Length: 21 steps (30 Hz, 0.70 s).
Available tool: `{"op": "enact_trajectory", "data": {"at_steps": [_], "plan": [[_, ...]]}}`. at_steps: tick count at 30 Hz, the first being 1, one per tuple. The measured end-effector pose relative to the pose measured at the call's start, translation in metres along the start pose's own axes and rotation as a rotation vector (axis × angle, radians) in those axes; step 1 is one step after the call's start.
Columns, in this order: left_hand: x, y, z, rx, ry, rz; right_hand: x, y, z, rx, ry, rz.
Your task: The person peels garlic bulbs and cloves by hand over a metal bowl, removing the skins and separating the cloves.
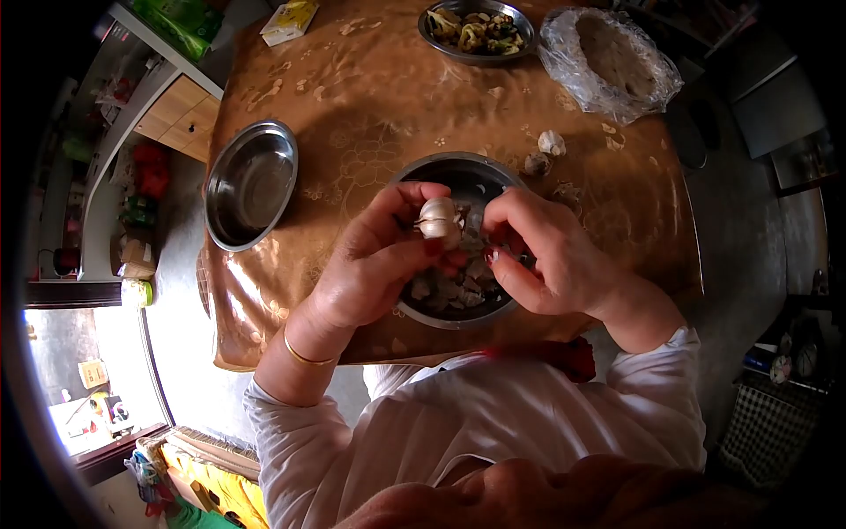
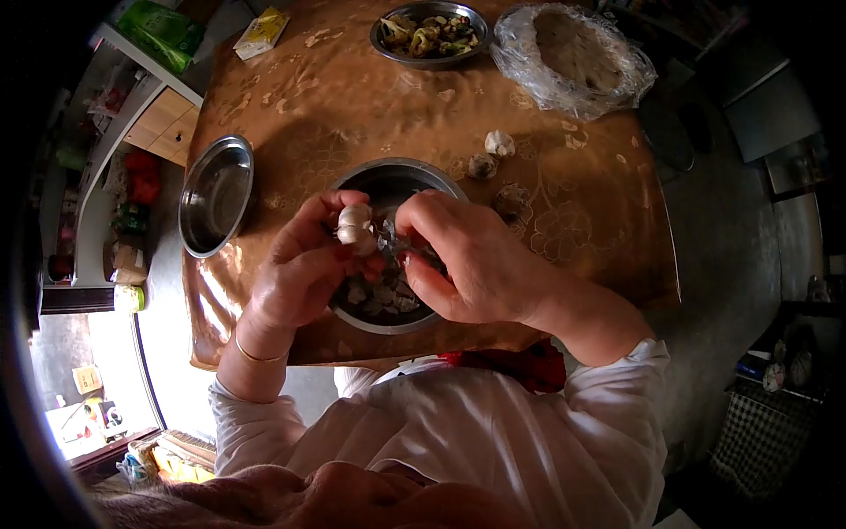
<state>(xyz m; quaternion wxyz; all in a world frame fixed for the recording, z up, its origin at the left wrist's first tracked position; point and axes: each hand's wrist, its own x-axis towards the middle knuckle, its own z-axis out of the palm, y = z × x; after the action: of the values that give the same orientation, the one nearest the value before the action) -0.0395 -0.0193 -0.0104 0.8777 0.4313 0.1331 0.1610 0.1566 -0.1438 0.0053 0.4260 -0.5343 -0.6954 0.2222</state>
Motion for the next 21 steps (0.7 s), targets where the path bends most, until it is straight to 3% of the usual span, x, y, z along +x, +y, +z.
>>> {"op": "enact_trajectory", "data": {"at_steps": [6,12,18,21], "plan": [[-0.002,0.001,0.012,0.205,0.066,-0.041,0.0,-0.001,0.007,0.05,0.045,-0.019],[-0.004,0.002,0.016,0.343,0.056,-0.027,-0.004,0.014,0.013,-0.021,0.074,-0.202],[-0.006,0.002,0.019,0.334,0.02,-0.043,-0.001,0.007,0.015,-0.26,0.135,-0.323],[-0.008,0.006,0.018,0.277,0.001,-0.136,-0.003,0.007,0.016,-0.102,0.083,-0.27]]}}
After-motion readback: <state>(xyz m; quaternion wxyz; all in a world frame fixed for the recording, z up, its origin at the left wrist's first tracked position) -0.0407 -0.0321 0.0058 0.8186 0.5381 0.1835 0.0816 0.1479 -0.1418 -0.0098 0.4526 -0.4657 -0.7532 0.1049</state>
